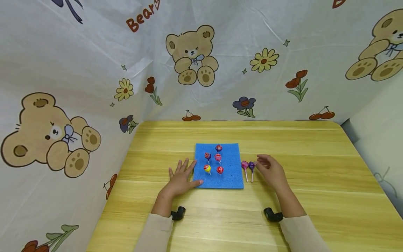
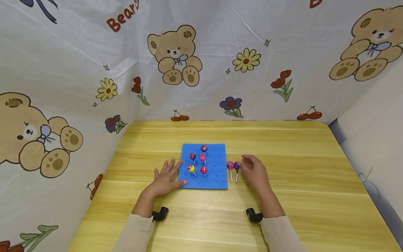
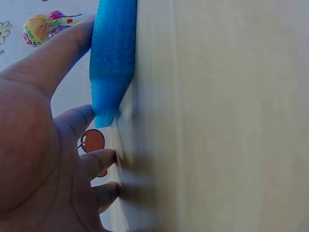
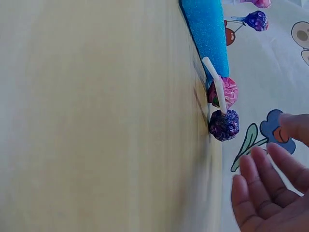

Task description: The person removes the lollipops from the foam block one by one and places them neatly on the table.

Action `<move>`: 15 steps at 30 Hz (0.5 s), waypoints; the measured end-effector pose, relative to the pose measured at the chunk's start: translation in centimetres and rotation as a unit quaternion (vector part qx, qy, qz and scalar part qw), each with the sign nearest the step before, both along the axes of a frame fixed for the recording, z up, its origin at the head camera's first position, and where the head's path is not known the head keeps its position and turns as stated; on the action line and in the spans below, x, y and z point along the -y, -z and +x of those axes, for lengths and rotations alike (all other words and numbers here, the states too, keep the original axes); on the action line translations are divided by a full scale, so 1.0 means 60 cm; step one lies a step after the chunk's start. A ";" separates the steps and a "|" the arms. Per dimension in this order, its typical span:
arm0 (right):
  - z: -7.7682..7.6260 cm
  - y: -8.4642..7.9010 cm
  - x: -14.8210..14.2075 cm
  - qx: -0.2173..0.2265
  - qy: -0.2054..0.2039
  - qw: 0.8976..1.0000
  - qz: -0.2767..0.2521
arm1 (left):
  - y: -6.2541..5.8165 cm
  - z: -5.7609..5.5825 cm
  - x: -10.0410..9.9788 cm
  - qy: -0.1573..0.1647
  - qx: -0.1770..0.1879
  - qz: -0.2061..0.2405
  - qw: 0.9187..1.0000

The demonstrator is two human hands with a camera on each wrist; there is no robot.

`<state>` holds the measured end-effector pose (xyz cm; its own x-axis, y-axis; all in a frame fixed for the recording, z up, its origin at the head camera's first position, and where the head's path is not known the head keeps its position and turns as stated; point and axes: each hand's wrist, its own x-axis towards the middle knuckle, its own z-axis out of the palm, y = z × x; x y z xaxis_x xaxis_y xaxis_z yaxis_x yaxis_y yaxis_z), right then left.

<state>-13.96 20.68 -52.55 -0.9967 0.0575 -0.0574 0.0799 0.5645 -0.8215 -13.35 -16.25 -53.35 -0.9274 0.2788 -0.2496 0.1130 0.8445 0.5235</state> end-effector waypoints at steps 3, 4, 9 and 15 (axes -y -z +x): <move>0.002 -0.004 0.001 -0.031 0.012 0.999 -0.019 | 0.002 0.000 0.001 -0.001 0.000 0.001 1.000; 0.003 -0.005 0.002 -0.038 0.014 0.999 -0.024 | 0.002 0.000 0.001 -0.001 0.001 0.000 1.000; 0.004 -0.012 0.003 -0.046 0.013 0.998 -0.041 | 0.002 0.000 0.000 0.001 0.005 -0.001 1.000; 0.004 -0.017 0.008 -0.043 0.007 0.998 -0.046 | 0.007 -0.001 0.002 0.002 0.012 -0.010 1.000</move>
